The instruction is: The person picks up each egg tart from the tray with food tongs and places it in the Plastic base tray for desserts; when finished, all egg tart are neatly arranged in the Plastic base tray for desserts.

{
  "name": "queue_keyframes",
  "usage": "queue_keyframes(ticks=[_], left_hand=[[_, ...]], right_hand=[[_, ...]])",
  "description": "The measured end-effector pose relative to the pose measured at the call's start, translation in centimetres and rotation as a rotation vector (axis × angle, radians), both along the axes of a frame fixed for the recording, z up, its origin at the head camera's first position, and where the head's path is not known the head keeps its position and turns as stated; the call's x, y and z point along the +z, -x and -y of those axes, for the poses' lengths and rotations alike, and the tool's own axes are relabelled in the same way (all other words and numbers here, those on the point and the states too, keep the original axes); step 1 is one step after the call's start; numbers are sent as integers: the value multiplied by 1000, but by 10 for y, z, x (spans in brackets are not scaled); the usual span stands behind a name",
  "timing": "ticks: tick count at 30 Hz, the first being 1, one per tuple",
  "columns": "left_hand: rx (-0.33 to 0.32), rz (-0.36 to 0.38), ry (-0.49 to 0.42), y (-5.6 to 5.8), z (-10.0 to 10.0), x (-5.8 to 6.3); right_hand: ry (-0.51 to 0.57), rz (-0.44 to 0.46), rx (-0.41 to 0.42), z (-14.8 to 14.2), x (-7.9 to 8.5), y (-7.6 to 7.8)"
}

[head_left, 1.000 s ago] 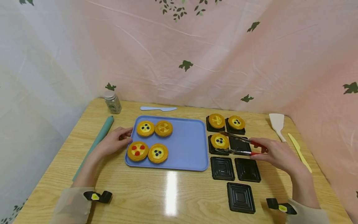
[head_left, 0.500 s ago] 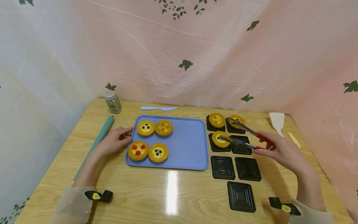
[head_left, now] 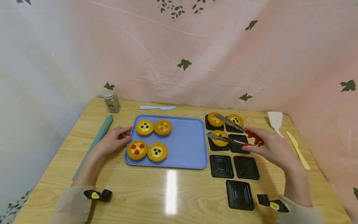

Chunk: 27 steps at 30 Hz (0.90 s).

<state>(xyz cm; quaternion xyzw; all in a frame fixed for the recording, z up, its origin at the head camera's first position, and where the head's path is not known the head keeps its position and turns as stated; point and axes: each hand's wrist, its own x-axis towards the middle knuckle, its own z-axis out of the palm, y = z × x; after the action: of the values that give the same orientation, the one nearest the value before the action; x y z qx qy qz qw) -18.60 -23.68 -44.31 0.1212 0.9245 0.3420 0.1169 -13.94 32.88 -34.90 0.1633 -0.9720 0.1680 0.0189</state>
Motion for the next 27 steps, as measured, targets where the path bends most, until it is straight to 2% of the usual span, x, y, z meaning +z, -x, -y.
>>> queue_keyframes(ticks=[6, 14, 27], left_hand=[[-12, -13, -6, 1, 0, -1], [-10, -3, -12, 1, 0, -2], [-13, 2, -19, 3, 3, -3]], right_hand=[[-5, -17, 70, 34, -2, 1], [16, 23, 168, 86, -10, 4], [-43, 41, 333, 152, -24, 4]])
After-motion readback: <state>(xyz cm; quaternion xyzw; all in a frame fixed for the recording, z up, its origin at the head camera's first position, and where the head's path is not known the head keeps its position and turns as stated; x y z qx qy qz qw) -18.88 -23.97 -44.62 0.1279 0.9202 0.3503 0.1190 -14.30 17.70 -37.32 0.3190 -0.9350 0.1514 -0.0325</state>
